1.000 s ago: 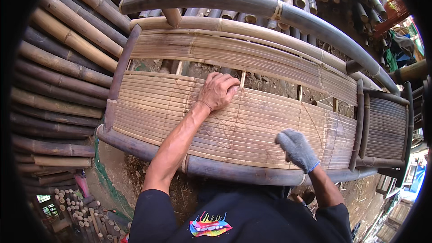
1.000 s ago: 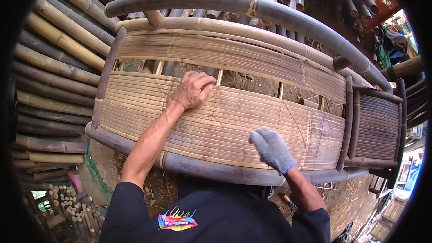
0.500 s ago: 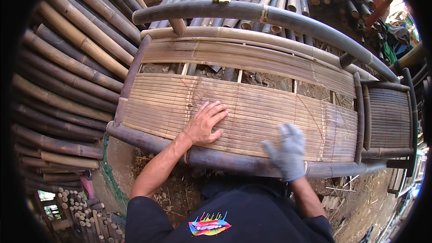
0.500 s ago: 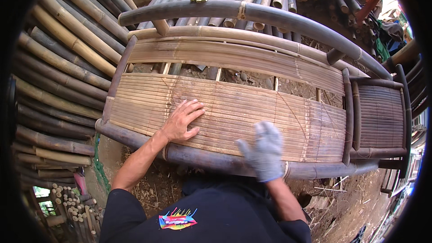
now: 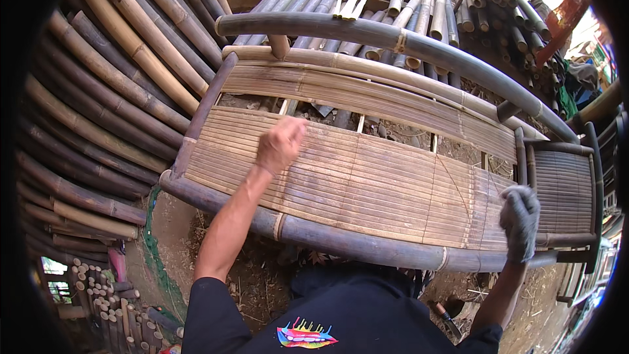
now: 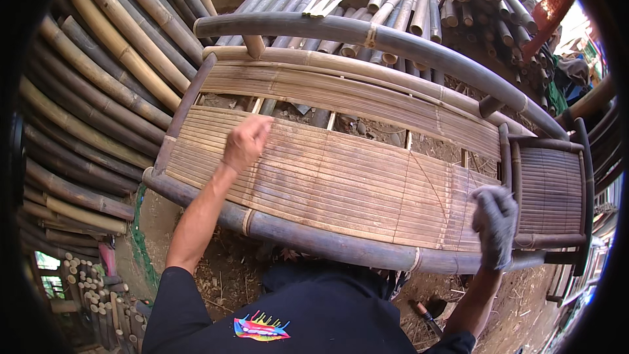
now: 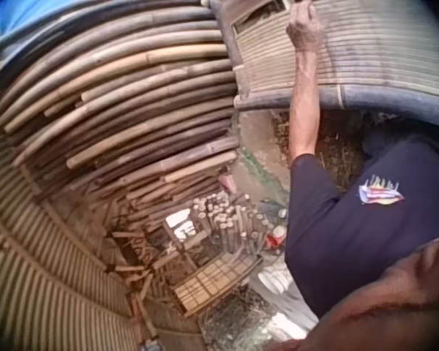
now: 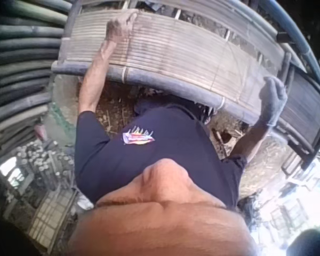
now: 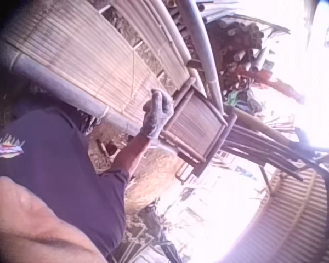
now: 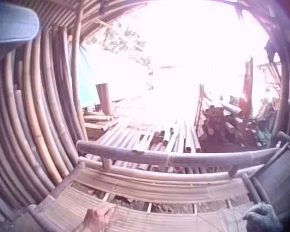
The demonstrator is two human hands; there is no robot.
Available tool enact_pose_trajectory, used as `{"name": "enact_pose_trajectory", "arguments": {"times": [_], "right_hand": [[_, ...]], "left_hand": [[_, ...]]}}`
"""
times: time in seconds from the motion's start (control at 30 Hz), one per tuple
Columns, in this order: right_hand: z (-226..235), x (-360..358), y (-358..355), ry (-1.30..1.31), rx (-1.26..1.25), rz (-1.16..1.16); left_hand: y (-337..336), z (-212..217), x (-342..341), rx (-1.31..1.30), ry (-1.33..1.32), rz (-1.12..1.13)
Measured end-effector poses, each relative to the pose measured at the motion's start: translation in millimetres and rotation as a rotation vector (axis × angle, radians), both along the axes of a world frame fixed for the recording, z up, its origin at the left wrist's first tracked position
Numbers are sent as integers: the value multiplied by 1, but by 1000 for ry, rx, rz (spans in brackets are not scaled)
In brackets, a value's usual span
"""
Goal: The person weaves thin bamboo strips into the seat and back of a bamboo chair, threading a strand through pre-cut slots and around the frame by hand.
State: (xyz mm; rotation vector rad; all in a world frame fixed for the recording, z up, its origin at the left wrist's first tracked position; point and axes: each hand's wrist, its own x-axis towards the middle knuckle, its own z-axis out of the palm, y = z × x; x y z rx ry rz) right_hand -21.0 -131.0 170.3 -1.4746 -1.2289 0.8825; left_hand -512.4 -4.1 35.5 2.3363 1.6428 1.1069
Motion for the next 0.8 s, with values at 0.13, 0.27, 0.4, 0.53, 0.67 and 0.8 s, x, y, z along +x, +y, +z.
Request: {"name": "enact_pose_trajectory", "arguments": {"times": [0.13, 0.27, 0.4, 0.53, 0.67, 0.8], "right_hand": [[-45, 73, 61, -1085, -43, -226], [-42, -117, 93, -692, 102, 288], [-58, -213, 95, 3, -181, 872], [-9, -192, 106, -27, -447, 512], [-10, -135, 139, 50, -102, 110], [-90, -149, 200, -603, -7, 56]], "left_hand": [[37, 27, -26, -48, -14, -10], [-27, 41, 50, 121, 370, -396], [-36, 59, 87, 159, 205, -420], [7, 52, 25, 255, 98, -190], [77, 33, -68, 212, 76, 372], [112, -32, -115, -423, 5, 199]]}}
